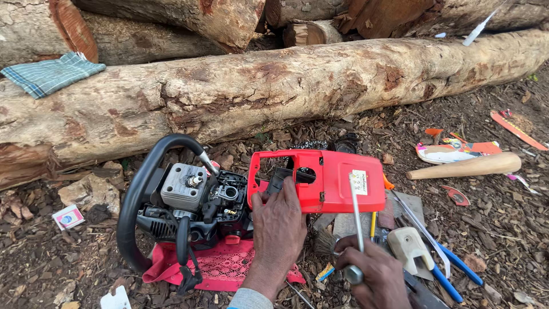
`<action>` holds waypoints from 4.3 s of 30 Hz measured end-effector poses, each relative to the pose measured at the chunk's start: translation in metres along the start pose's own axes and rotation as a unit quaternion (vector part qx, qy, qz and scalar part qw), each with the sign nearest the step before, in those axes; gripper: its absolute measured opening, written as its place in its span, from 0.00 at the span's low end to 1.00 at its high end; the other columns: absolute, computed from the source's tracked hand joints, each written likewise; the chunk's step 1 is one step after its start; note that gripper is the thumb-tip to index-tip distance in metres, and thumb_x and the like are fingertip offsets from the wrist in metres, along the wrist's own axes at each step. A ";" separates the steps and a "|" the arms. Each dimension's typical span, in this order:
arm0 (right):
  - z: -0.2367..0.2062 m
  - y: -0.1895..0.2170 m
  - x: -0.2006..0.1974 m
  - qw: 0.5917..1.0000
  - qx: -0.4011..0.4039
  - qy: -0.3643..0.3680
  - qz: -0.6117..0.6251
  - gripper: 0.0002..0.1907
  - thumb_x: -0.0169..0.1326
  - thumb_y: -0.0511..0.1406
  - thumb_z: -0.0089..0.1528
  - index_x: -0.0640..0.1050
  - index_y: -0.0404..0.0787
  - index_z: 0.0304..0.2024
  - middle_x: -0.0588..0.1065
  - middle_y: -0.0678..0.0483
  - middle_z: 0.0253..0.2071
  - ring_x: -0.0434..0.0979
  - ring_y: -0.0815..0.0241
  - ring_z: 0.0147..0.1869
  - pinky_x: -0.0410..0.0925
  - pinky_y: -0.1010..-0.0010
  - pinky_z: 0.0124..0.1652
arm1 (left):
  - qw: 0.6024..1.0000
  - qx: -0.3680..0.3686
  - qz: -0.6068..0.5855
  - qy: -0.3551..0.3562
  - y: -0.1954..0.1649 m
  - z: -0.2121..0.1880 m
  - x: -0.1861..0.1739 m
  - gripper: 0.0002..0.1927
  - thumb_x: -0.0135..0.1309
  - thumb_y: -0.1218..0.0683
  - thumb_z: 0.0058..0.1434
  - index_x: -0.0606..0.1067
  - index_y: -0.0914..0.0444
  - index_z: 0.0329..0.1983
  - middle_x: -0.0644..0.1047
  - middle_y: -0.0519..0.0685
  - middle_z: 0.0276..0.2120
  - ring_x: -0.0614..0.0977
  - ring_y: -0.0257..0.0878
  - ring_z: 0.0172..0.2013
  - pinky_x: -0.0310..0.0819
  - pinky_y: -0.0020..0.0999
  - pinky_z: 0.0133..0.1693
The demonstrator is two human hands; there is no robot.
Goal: The person cleans the inside of a red chainsaw cover using a small brush and a metal tool. They scrub the interior surfaces and scrape out debris, then briefly attempt to fit the cover onto the chainsaw body.
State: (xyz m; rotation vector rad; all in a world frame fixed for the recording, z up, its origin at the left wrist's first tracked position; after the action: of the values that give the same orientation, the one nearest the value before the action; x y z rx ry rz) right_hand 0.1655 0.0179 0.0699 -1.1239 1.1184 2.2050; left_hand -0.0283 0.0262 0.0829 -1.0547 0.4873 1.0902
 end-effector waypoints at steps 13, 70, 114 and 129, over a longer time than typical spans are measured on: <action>-0.004 0.010 -0.009 0.978 -0.191 -0.087 0.017 0.03 0.55 0.34 0.46 0.77 0.43 0.23 0.81 0.55 0.34 0.83 0.56 0.38 0.71 0.63 0.37 | 0.998 0.032 0.044 -0.027 -0.003 -0.004 0.009 0.31 0.55 0.61 0.55 0.62 0.73 0.62 0.78 0.56 0.40 0.80 0.49 0.43 0.60 0.56 0.52; -0.002 -0.114 -0.001 0.703 0.395 -0.270 0.527 0.13 0.57 0.47 0.64 0.73 0.48 0.43 0.74 0.61 0.32 0.76 0.67 0.27 0.73 0.70 0.25 | 0.578 -0.288 -0.735 0.208 -0.009 -0.020 0.056 0.41 0.66 0.44 0.50 0.64 0.51 0.67 0.77 0.53 0.54 0.85 0.46 0.48 0.87 0.47 0.43; 0.010 -0.067 -0.024 0.920 0.167 -0.208 0.288 0.25 0.49 0.45 0.69 0.72 0.37 0.63 0.72 0.55 0.31 0.69 0.70 0.26 0.65 0.77 0.25 | 0.532 -0.352 -0.770 -0.003 0.041 -0.015 0.062 0.20 0.63 0.55 0.53 0.75 0.58 0.50 0.81 0.54 0.44 0.87 0.47 0.40 0.89 0.50 0.38; 0.009 -0.009 -0.008 0.984 0.026 -0.082 0.155 0.17 0.55 0.35 0.63 0.80 0.35 0.54 0.86 0.52 0.33 0.88 0.63 0.34 0.79 0.71 0.33 | 0.559 -0.370 -0.742 0.020 0.032 -0.020 0.067 0.23 0.63 0.53 0.53 0.72 0.58 0.51 0.79 0.51 0.45 0.86 0.44 0.43 0.88 0.47 0.42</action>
State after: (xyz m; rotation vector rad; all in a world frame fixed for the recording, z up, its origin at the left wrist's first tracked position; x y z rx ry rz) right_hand 0.1714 0.0301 0.0752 -0.7700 1.3441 2.4336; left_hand -0.0255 0.0427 0.0076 -1.6285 -0.9269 -0.4060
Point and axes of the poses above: each hand's wrist, its own z-axis towards the middle knuckle, its own x-axis out of the palm, y = z × x, the point moved 5 cm from there along z, towards the middle knuckle
